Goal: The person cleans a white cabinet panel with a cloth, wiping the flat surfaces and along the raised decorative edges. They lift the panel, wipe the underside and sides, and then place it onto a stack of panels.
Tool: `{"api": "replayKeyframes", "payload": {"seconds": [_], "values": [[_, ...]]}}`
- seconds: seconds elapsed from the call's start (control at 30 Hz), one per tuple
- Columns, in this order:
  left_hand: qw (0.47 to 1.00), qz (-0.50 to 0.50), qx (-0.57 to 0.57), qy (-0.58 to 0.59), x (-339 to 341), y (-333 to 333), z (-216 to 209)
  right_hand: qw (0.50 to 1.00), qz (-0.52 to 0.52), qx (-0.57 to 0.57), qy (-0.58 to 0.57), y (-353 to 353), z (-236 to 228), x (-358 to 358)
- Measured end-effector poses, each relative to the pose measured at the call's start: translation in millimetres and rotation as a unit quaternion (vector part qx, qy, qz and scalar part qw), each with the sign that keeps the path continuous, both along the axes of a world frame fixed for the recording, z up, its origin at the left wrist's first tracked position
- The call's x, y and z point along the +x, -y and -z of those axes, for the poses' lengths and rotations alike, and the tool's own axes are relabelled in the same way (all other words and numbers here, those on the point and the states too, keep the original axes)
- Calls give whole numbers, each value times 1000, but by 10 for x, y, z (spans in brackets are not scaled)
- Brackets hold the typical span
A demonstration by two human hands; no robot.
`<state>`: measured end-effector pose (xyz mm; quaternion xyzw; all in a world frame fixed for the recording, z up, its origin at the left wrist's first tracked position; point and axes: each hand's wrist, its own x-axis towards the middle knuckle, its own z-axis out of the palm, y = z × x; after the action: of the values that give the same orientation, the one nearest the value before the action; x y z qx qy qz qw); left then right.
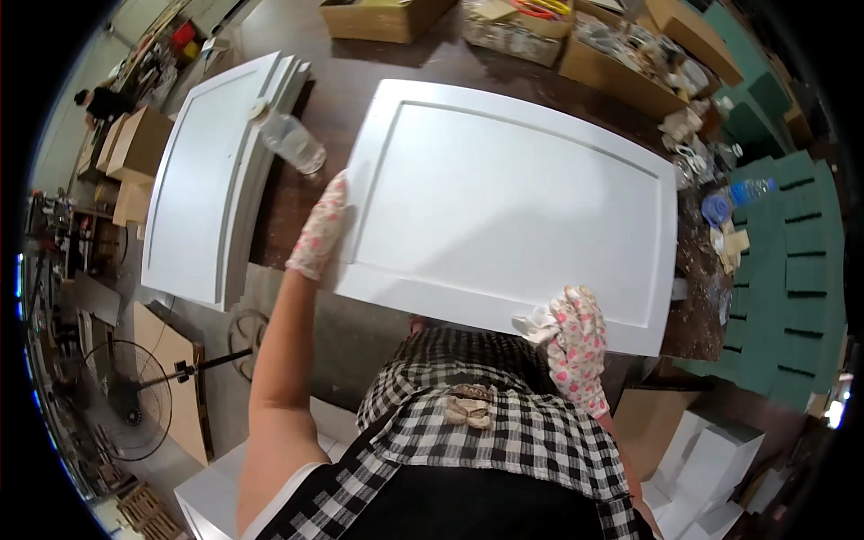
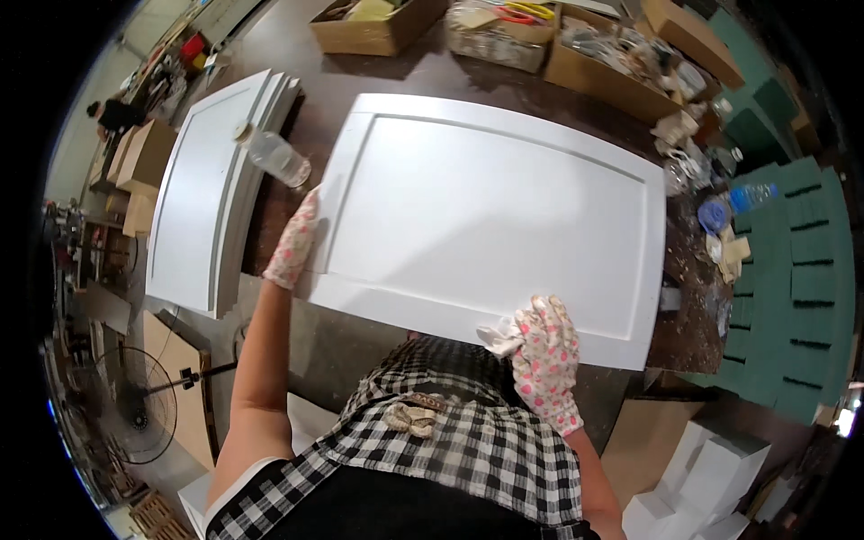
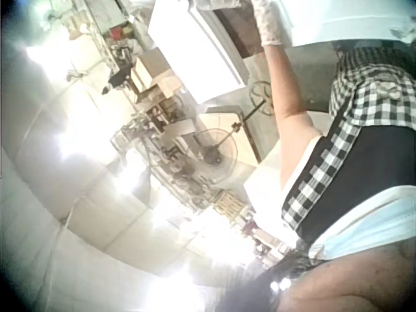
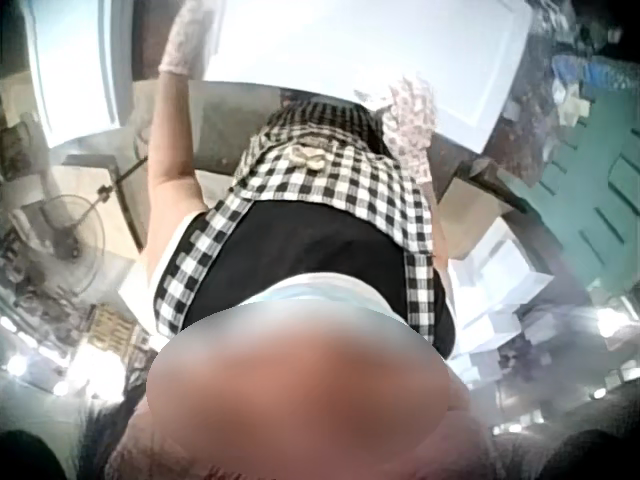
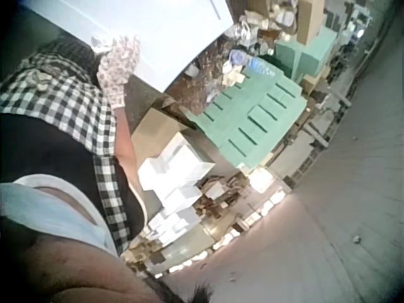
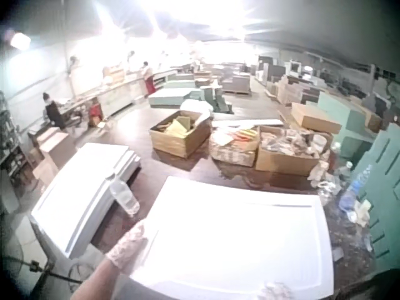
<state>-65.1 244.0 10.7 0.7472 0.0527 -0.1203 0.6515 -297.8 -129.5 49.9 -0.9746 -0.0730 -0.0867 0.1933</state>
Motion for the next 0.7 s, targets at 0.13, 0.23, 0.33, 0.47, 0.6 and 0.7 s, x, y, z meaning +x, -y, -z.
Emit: {"api": "replayKeyframes", "payload": {"seconds": [0.13,0.23,0.33,0.47,0.6,0.7], "values": [[996,59,-73,7,-51,-35,-105,996,-82,-30,14,-901,130,495],[987,87,-125,-44,-20,-131,-152,984,-175,-35,5,-1735,21,917],[977,117,-175,-32,23,-192,-218,977,-213,8,16,-2457,-27,1244],[958,132,-248,-61,74,-231,-174,918,-386,49,74,-2691,-111,1324],[973,121,-194,-23,88,-275,-36,917,-384,105,27,-2256,-59,1156],[977,110,-181,-2,22,-330,0,950,-300,83,27,-1623,-80,866]]}}
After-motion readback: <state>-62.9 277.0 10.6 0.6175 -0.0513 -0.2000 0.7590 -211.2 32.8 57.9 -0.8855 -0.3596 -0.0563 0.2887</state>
